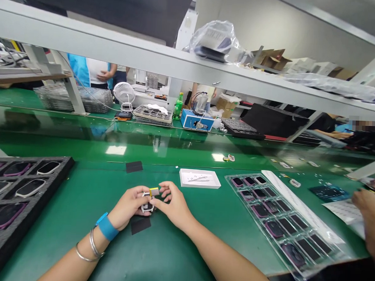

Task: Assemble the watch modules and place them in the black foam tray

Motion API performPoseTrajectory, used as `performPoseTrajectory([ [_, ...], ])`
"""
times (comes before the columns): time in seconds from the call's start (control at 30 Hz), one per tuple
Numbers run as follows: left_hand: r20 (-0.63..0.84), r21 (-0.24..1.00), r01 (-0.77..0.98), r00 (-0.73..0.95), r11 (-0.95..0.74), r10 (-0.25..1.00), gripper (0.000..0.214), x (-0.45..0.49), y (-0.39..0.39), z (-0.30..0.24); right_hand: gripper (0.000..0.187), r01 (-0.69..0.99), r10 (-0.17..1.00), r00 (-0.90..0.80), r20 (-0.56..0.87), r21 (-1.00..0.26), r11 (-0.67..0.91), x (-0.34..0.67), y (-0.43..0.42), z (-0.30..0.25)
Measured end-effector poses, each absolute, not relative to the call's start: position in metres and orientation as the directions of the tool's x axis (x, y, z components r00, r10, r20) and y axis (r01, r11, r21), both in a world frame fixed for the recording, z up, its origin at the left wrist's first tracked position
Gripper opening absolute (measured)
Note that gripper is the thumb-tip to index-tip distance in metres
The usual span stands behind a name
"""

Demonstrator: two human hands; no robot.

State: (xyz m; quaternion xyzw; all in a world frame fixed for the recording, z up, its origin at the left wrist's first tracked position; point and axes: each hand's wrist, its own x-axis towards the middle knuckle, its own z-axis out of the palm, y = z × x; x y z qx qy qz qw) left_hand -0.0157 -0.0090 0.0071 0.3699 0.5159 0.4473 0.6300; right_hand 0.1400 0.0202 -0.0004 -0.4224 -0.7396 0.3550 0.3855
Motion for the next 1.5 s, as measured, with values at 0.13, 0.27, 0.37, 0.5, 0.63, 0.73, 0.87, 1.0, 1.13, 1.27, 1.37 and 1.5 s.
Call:
performPoseTrajectory([
  [0.13,-0.300,0.924,-0.213,0.112,0.318,0.947,0.030,-0.015,-0.009,0.008,0.009,0.205,0.905,-0.365,0.217,-0.930,0.306,0.139,0.026,-0.003],
  [0.27,-0.291,0.891,-0.301,0.197,0.340,0.936,0.032,-0.017,-0.010,0.009,0.006,0.238,0.892,-0.302,0.335,-0.880,0.412,0.140,0.026,0.002],
  [0.37,-0.280,0.900,-0.282,0.210,0.332,0.937,0.038,-0.016,-0.009,0.007,0.004,0.279,0.879,-0.291,0.377,-0.846,0.455,0.140,0.024,0.005],
  [0.5,-0.311,0.920,-0.198,0.154,0.337,0.938,0.031,-0.012,-0.009,0.003,0.005,0.342,0.842,-0.308,0.444,-0.774,0.533,0.139,0.022,0.005],
  [0.63,-0.338,0.904,-0.230,0.134,0.361,0.932,0.024,-0.012,-0.009,0.002,0.013,0.372,0.741,-0.395,0.543,-0.643,0.670,0.137,0.019,0.003],
  [0.73,-0.345,0.848,-0.366,0.165,0.382,0.924,0.022,-0.015,-0.008,0.003,0.018,0.422,0.612,-0.480,0.629,-0.447,0.789,0.138,0.017,0.002],
  [0.87,-0.367,0.717,-0.559,0.205,0.416,0.907,0.026,-0.018,-0.007,0.006,0.024,0.497,0.501,-0.611,0.613,-0.196,0.845,0.140,0.014,0.002],
  [1.0,-0.355,0.721,-0.564,0.198,0.403,0.914,0.023,-0.019,-0.008,0.006,0.025,0.524,0.484,-0.649,0.587,-0.116,0.844,0.141,0.011,0.002],
  [1.13,-0.333,0.768,-0.517,0.181,0.378,0.925,0.030,-0.018,-0.010,0.003,0.018,0.522,0.480,-0.639,0.602,-0.119,0.845,0.140,0.014,-0.003],
  [1.27,-0.324,0.791,-0.484,0.190,0.375,0.927,0.038,-0.018,-0.008,0.003,0.008,0.472,0.552,-0.566,0.613,-0.308,0.826,0.140,0.021,-0.007],
  [1.37,-0.292,0.822,-0.441,0.218,0.361,0.931,0.043,-0.019,-0.007,0.004,0.022,0.359,0.711,-0.419,0.566,-0.616,0.701,0.141,0.024,-0.008],
  [1.5,-0.262,0.867,-0.366,0.242,0.338,0.934,0.044,-0.019,-0.006,0.000,0.067,0.124,0.863,-0.460,0.209,-0.947,0.296,0.141,0.030,-0.014],
])
